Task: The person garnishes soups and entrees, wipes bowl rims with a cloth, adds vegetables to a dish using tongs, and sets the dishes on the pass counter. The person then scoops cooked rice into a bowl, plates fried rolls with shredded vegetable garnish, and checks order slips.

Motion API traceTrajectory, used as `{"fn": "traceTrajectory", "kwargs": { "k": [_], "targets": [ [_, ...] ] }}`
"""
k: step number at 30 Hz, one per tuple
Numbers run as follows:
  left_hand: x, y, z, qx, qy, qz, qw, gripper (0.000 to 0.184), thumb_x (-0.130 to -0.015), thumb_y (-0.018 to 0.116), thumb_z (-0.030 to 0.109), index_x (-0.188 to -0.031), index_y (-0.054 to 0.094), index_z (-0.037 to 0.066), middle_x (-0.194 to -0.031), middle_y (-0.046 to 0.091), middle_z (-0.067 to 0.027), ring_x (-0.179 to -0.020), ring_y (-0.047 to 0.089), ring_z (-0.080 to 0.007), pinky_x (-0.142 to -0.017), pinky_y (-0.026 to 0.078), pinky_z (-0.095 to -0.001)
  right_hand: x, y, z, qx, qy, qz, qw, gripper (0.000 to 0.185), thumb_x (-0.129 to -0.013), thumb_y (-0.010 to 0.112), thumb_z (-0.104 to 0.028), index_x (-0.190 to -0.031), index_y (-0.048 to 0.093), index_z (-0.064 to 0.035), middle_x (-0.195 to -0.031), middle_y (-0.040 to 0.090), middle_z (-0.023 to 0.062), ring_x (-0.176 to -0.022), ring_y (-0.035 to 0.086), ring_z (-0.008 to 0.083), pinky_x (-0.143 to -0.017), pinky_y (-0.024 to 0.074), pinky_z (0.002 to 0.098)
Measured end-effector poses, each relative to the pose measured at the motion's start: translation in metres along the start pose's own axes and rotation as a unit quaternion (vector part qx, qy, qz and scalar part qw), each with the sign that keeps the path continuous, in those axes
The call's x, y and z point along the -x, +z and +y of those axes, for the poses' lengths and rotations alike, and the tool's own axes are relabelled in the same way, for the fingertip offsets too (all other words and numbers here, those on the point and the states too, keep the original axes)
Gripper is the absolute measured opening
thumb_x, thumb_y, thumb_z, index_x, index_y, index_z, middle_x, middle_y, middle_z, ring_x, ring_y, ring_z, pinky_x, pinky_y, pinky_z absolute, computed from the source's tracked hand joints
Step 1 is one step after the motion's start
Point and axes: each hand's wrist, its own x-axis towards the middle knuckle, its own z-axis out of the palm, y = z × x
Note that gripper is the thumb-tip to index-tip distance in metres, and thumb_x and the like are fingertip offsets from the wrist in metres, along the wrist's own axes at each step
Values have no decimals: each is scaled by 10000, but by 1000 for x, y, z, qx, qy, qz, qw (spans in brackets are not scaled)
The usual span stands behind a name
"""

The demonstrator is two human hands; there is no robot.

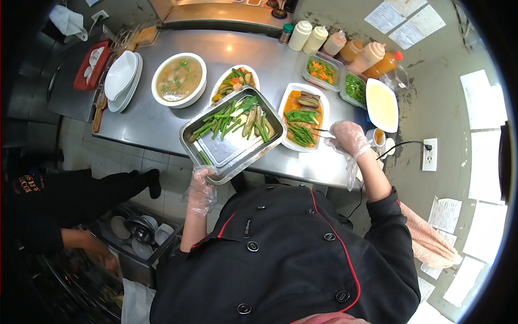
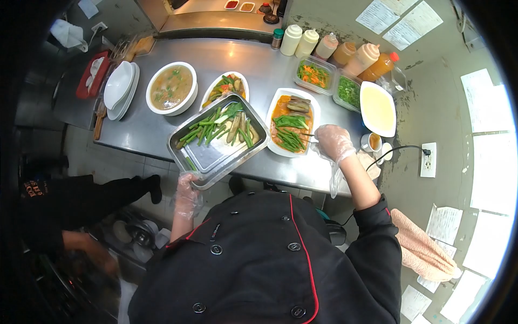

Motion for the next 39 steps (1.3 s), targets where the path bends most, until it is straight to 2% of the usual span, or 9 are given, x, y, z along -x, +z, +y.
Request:
{"fn": "traceTrajectory", "kwargs": {
  "k": [15,23,27,29,32,34,37,38,39],
  "targets": [
    [-5,14,-5,-22,23,33,999,175,-649,535,126,-761,590,4,-767,620,-113,-724,635,-243,-706,541,-377,-5,3,-3,10,-7,14,1000,107,-709,597,-137,-759,662,-68,-783,660,139,-770,657,303,-687,532,404],
    [-7,20,-1,-3,-1,-36,999,218,-661,527,75,-855,577,-12,-825,609,-113,-778,635,-237,-731,545,-363,-27,2,-16,18,-28,59,998,140,-703,627,-183,-718,642,-44,-739,645,156,-700,646,322,-632,522,403],
    [-3,32,4,-29,27,-53,998,233,-663,520,62,-877,574,-11,-835,601,-107,-790,632,-230,-752,539,-367,11,-26,-2,3,43,137,990,175,-705,657,-221,-711,624,-50,-705,626,150,-684,631,321,-634,509,408],
    [-12,22,3,-38,-36,-65,997,200,-673,522,84,-850,575,7,-844,595,-99,-797,617,-216,-772,524,-364,46,-49,-5,-46,90,150,983,231,-747,658,-262,-873,631,-70,-755,623,136,-718,623,298,-647,493,397],
    [-27,15,3,-91,-45,-71,992,98,-692,556,125,-742,575,43,-812,587,-66,-786,597,-194,-766,505,-339,92,-53,-35,-63,118,354,926,335,-796,637,-293,-1065,584,-100,-796,603,114,-717,607,271,-647,481,373],
    [-31,9,2,-295,119,-159,935,91,-660,608,108,-722,571,52,-801,588,-72,-778,594,-207,-753,497,-342,109,-43,-71,-110,123,330,930,415,-804,634,-309,-1157,538,-112,-795,590,96,-684,600,255,-620,479,357],
    [-58,-17,5,-517,415,-316,679,228,-583,696,10,-765,569,67,-807,587,-95,-800,583,-247,-753,478,-344,128,-12,-137,-141,118,254,949,492,-814,620,-334,-1229,502,-97,-786,575,82,-628,582,233,-567,471,353],
    [-62,-24,16,-536,426,-356,636,267,-589,707,-10,-798,561,72,-839,581,-92,-837,576,-250,-771,471,-347,134,5,-162,-121,148,235,953,505,-818,615,-340,-1239,494,-88,-771,567,78,-613,576,227,-551,468,354],
    [-60,-16,17,-478,225,-423,736,172,-638,666,24,-773,568,68,-811,591,-81,-797,585,-237,-738,478,-350,149,21,-174,-102,180,213,955,518,-821,609,-346,-1249,487,-79,-757,559,74,-599,569,221,-534,465,354]
  ]
}}
